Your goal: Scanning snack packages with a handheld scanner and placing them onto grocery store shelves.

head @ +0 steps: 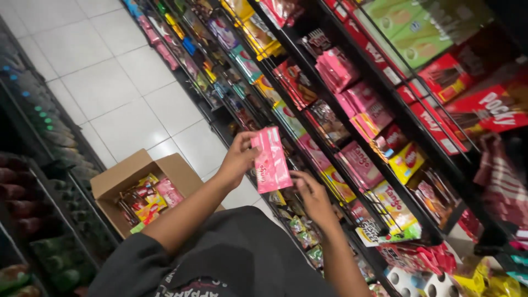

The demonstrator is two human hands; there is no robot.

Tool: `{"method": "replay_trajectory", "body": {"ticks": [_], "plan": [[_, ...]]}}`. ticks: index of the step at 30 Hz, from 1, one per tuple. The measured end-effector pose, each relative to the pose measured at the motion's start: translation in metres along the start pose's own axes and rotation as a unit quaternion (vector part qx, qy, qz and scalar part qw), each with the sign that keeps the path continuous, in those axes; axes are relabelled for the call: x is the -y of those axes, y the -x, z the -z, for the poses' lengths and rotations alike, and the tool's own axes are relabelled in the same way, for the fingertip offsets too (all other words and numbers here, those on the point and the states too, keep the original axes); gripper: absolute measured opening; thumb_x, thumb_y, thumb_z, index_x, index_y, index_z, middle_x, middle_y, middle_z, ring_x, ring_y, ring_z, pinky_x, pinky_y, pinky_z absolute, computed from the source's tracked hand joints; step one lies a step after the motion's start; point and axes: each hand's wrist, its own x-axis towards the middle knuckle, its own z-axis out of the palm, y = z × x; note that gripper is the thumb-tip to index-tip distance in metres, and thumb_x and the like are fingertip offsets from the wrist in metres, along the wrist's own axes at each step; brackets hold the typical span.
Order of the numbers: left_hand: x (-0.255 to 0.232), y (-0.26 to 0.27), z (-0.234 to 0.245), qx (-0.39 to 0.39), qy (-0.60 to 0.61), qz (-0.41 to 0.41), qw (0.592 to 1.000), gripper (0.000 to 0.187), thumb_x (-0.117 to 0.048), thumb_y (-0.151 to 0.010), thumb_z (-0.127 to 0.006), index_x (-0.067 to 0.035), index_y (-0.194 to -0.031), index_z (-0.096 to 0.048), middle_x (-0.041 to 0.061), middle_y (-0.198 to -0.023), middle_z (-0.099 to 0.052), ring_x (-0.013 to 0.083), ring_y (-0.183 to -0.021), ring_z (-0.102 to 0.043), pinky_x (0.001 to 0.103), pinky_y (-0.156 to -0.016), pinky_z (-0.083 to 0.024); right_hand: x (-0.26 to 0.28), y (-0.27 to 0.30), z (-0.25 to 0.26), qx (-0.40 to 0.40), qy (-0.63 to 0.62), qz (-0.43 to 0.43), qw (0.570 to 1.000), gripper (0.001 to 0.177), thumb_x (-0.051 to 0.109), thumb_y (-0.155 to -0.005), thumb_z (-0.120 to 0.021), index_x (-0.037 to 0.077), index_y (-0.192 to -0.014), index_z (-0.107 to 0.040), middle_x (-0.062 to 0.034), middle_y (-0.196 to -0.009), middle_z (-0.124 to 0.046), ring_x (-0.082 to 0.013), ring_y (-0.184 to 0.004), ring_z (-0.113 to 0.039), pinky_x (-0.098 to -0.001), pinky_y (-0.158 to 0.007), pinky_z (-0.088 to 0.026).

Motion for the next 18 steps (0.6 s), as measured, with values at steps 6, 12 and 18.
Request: {"method": "replay_trajectory", "body": {"ticks": [6,12,18], "plan": [[0.015,0.008,0.040,0.058,0.145,0.219,0.963,0.042,-0.016,-0.093,-0.072,-0.007,-0.131,-0.057,0.008,-0.119,-0.066,0.0176,-0.102,-0.068,0.027,-0.085,-0.059,0.063,-0.014,-0.037,-0.069,0.137,0.123,0.981,0.054,0.013,-0.089,-0.073,0.001,-0.140,-0.055,-0.0162,-0.134,-0.062,-0.0263,-0.122,-0.059,-0.0358,-0.102,-0.047],[0.029,0.020,0.036,0.155,0.127,0.266,0.943,0.033,-0.019,-0.091,-0.075,-0.008,-0.121,-0.066,0.002,-0.114,-0.070,0.0102,-0.098,-0.069,0.024,-0.083,-0.058,0.058,-0.014,-0.030,-0.056,0.211,0.163,0.962,0.040,0.008,-0.083,-0.080,0.003,-0.121,-0.070,-0.0134,-0.123,-0.073,-0.0227,-0.117,-0.069,-0.0333,-0.100,-0.052],[0.032,0.006,0.037,0.203,0.189,0.258,0.926,0.036,-0.040,-0.108,-0.064,-0.006,-0.118,-0.069,0.007,-0.099,-0.070,0.0139,-0.080,-0.067,0.022,-0.067,-0.055,0.038,-0.015,-0.015,-0.095,0.119,0.073,0.986,0.024,0.009,-0.090,-0.077,0.002,-0.112,-0.074,-0.0040,-0.101,-0.077,-0.0114,-0.093,-0.070,-0.0272,-0.085,-0.056]]}}
